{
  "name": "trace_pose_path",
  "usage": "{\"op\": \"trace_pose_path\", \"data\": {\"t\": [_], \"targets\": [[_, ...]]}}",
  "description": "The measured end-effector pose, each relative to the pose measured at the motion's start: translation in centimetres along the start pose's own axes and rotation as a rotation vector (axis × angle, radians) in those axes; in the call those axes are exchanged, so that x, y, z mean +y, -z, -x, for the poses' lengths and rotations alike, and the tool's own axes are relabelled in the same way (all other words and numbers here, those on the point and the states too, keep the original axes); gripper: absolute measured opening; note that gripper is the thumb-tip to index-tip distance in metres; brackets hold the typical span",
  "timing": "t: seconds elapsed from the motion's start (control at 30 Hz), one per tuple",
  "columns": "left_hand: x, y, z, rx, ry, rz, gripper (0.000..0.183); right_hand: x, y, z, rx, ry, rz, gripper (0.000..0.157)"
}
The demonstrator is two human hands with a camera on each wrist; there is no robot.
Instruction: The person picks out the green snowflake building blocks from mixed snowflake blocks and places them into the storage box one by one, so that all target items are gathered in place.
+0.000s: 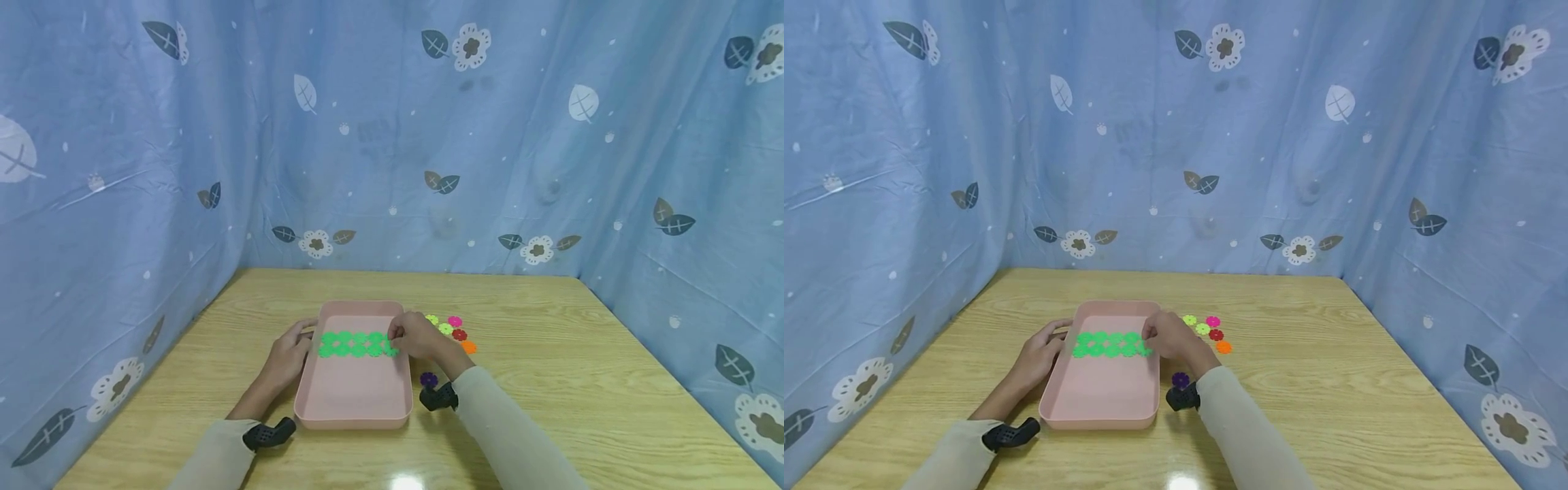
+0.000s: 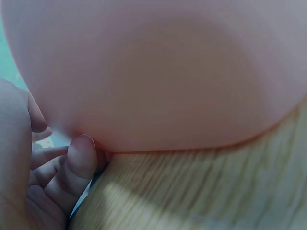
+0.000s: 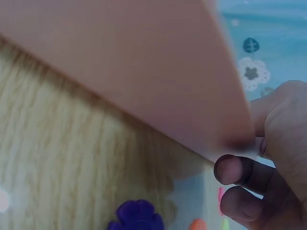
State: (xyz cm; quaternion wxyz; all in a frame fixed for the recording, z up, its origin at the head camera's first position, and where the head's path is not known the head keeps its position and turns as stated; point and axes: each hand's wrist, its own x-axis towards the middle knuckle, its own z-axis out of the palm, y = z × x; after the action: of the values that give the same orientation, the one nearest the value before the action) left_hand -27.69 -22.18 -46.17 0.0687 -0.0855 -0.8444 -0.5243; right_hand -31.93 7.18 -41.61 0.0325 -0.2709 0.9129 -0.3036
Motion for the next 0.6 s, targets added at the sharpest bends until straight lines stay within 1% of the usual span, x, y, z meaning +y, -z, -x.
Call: {"op": "trace_pose_path", "data": {"t": [0.1, 0.27, 0.43, 0.6], "targets": [[0.0, -0.01, -0.09, 0.003, -0.017, -0.015, 0.049, -0.05, -0.19, 0.04, 0.004, -0.013, 0.024, 0.006], [0.02, -0.05, -0.25, 0.009, -0.038, -0.018, 0.048, -0.12, -0.35, 0.15, 0.034, -0.011, 0.089, 0.007], [0.0, -0.12, -0.12, -0.001, -0.026, -0.016, 0.048, -0.1, -0.5, 0.14, 0.036, -0.027, 0.118, 0.011], [0.34, -0.19, -0.3, -0.003, -0.033, -0.015, 0.049, -0.32, -0.17, 0.07, 0.048, -0.041, 0.163, 0.014]]}}
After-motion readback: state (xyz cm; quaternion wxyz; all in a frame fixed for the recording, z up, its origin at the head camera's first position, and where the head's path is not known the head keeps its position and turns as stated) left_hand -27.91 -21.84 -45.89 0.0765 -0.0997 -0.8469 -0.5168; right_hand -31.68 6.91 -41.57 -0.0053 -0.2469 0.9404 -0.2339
